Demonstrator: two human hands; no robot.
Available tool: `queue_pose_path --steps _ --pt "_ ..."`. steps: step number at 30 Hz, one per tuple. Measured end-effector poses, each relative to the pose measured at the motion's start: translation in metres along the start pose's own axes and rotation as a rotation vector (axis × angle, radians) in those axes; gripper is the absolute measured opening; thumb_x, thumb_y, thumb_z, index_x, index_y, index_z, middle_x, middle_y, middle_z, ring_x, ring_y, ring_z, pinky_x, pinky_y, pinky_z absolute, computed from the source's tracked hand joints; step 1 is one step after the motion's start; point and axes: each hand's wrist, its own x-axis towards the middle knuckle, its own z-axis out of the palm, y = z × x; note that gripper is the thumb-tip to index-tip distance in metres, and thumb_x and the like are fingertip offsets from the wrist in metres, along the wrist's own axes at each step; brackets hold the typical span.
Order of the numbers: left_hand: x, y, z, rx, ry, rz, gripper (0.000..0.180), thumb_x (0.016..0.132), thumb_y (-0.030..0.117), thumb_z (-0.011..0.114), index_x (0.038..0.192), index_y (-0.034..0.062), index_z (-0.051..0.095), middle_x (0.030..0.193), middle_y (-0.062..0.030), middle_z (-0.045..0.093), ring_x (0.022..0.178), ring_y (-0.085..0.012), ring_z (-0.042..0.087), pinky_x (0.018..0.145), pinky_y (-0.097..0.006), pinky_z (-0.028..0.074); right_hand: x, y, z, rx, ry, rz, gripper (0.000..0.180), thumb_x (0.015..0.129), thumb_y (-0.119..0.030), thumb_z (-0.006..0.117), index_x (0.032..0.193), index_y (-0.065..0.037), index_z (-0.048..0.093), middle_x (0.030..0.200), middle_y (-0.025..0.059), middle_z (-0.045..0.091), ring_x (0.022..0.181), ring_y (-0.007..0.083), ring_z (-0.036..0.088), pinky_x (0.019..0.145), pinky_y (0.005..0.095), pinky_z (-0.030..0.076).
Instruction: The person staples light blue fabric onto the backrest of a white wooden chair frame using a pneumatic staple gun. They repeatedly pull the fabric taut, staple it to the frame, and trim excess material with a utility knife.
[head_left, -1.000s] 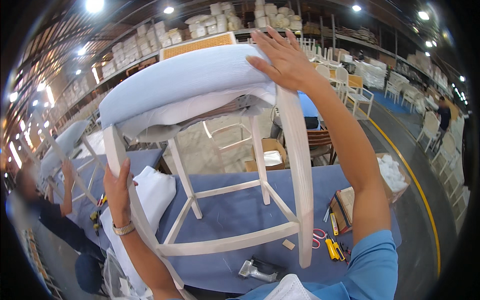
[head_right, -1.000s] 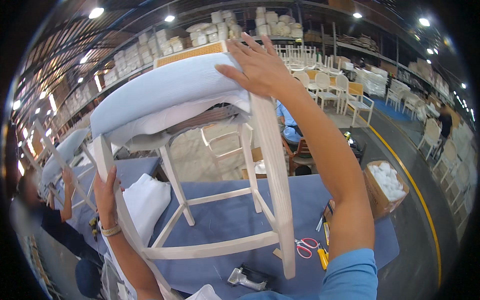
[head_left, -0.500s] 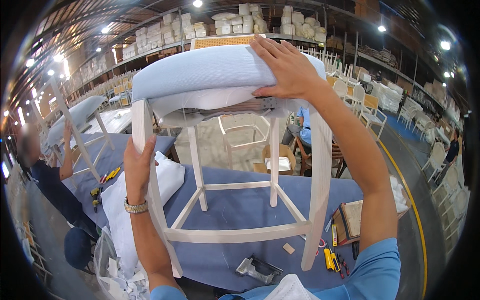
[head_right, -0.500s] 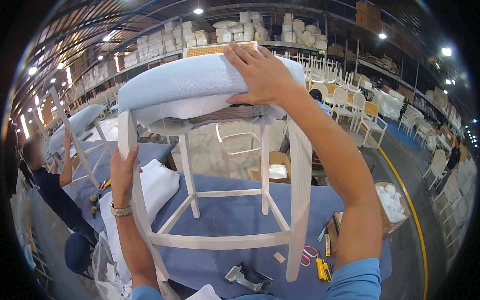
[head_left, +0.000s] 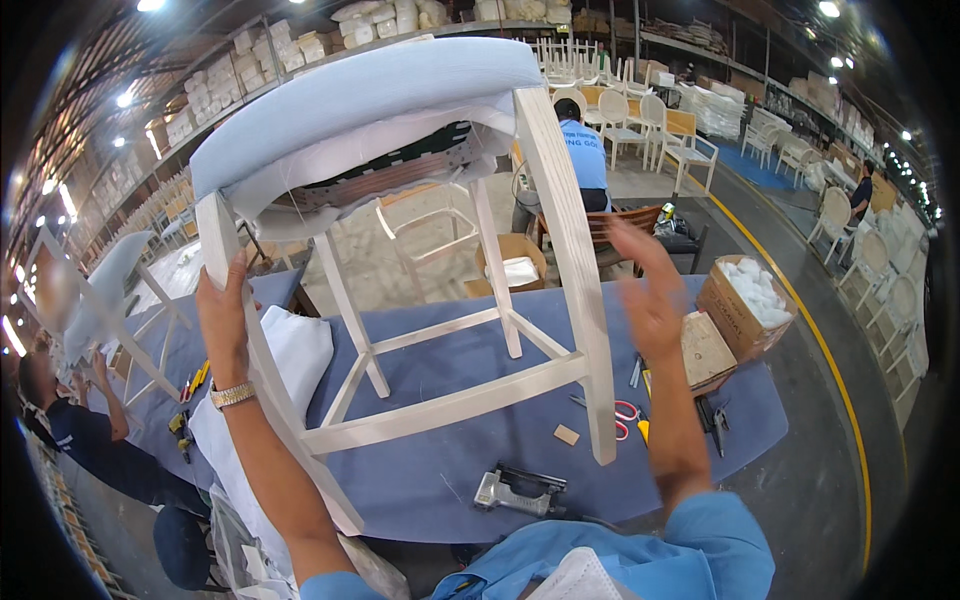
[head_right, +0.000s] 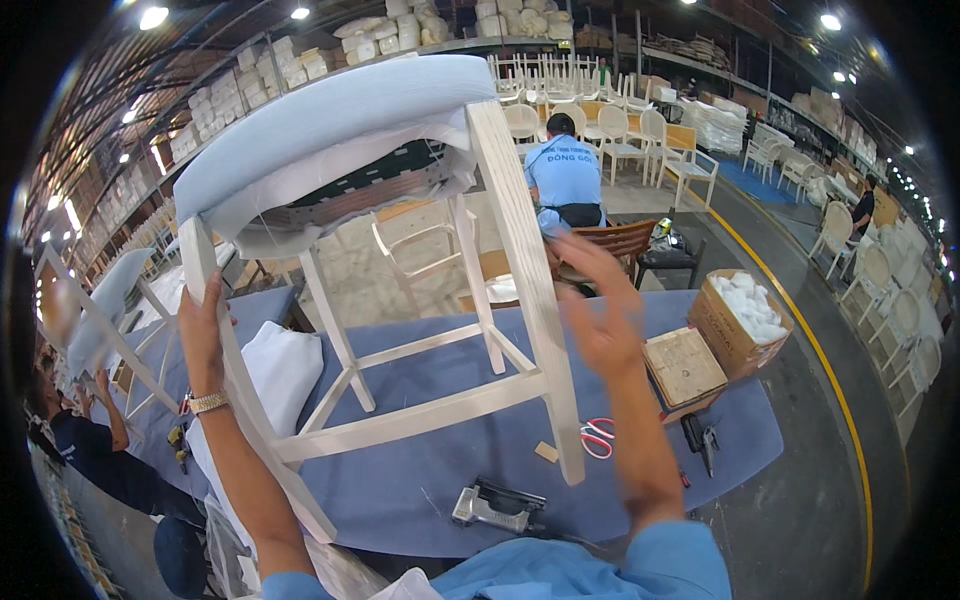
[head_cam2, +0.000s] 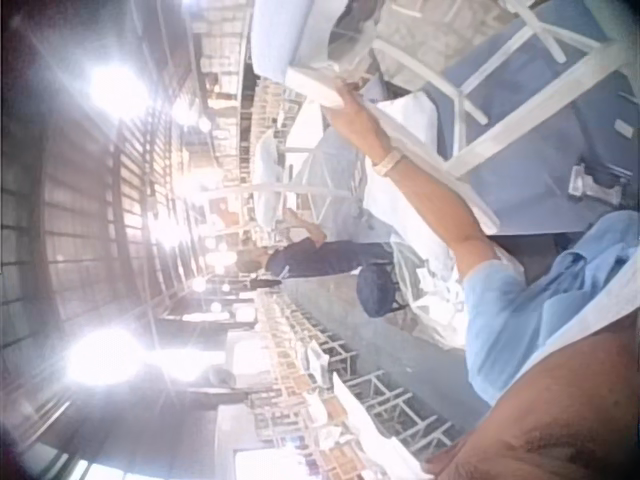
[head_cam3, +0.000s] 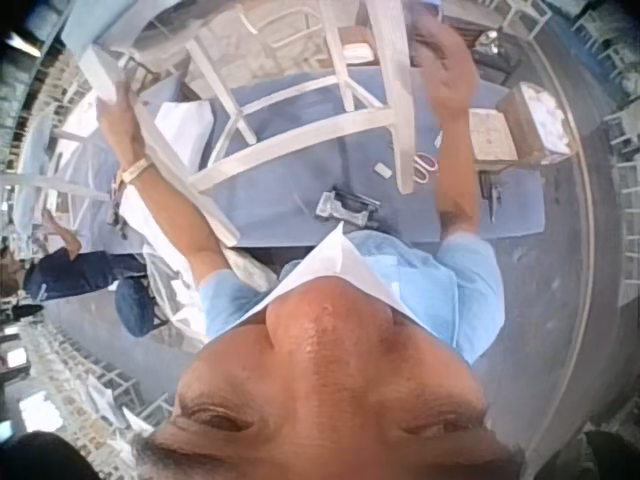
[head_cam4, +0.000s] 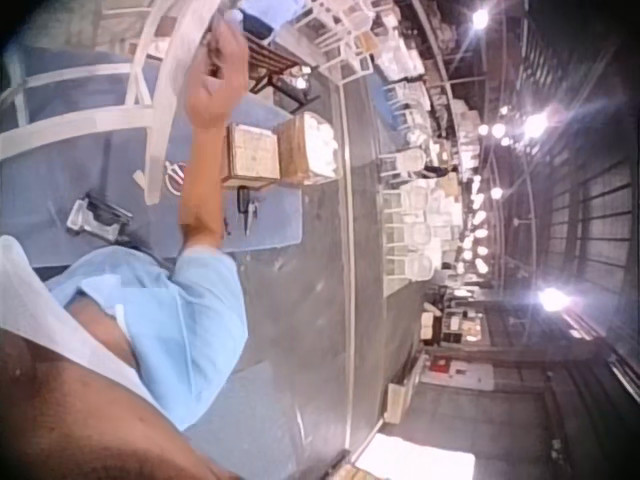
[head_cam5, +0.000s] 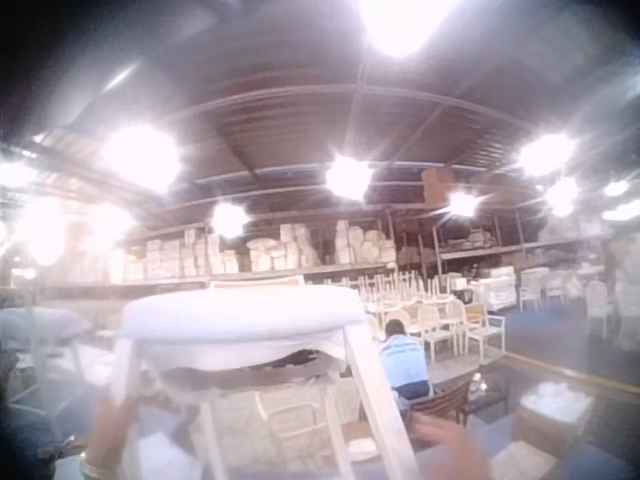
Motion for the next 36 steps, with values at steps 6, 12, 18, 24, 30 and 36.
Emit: queue_pose_path --steps 6,12,18,24,30,36 --pt "0.003 0.004 0.0 0.028 0.033 -0.021 0.051 0.096 0.048 0.067 0.114 0.0008 0.061 0.074 -0.0039 0.058 0.058 -0.0121 0.058 0.053 -0.028 0.05 -0.377 0.014 -0.029 0.113 0.199 1.473 0.026 0.102 -0.029 0.061 0.092 -0.007 0.068 0.077 0.0004 0.064 0.071 0.0105 0.06 0.064 0.0278 0.049" --pt "-0.001 0.005 -0.001 0.081 0.014 -0.031 0.054 0.096 0.051 0.066 0.113 0.0005 0.06 0.073 -0.0042 0.059 0.057 -0.0129 0.059 0.053 -0.029 0.05 -0.472 -0.041 -0.001 0.755 -0.149 2.236 0.043 0.103 -0.033 0.056 0.125 0.003 0.058 0.104 0.0199 0.073 0.095 0.0288 0.071 0.08 0.0436 0.058" --pt "0.0 0.005 -0.005 0.146 0.017 -0.031 0.052 0.095 0.048 0.067 0.11 -0.0009 0.059 0.073 -0.0063 0.061 0.056 -0.0141 0.062 0.052 -0.029 0.051 -0.491 -0.021 0.053 0.888 0.281 2.297 0.045 0.104 -0.032 0.052 0.131 0.005 0.051 0.113 0.0216 0.071 0.095 0.0312 0.071 0.087 0.0469 0.06" --pt "-0.012 -0.001 -0.018 0.11 -0.002 0.008 0.052 0.095 0.049 0.068 0.113 0.0006 0.059 0.074 -0.0055 0.061 0.056 -0.0129 0.062 0.051 -0.027 0.051 -0.504 -0.085 0.048 0.952 0.176 2.14 0.046 0.104 -0.037 0.051 0.126 0.003 0.054 0.118 0.0237 0.07 0.101 0.0342 0.07 0.09 0.0482 0.058" --pt "-0.029 0.002 -0.02 -0.004 -0.006 0.032 0.051 0.095 0.044 0.069 0.115 -0.0008 0.058 0.08 -0.0068 0.063 0.059 -0.0129 0.061 0.055 -0.027 0.052 -0.49 -0.098 0.091 1.041 0.422 2.307 0.058 0.103 -0.047 0.05 0.128 0.005 0.052 0.122 0.0258 0.068 0.104 0.0351 0.069 0.094 0.053 0.055" --pt "-0.04 0.002 -0.033 -0.067 -0.079 0.034 0.049 0.095 0.04 0.069 0.119 -0.0009 0.057 0.091 -0.0091 0.064 0.069 -0.0142 0.063 0.061 -0.029 0.055 -0.49 -0.117 0.135 0.963 0.805 2.298 0.061 0.095 -0.055 0.06 0.123 -0.001 0.054 0.107 0.018 0.069 0.096 0.0325 0.068 0.09 0.0482 0.055"
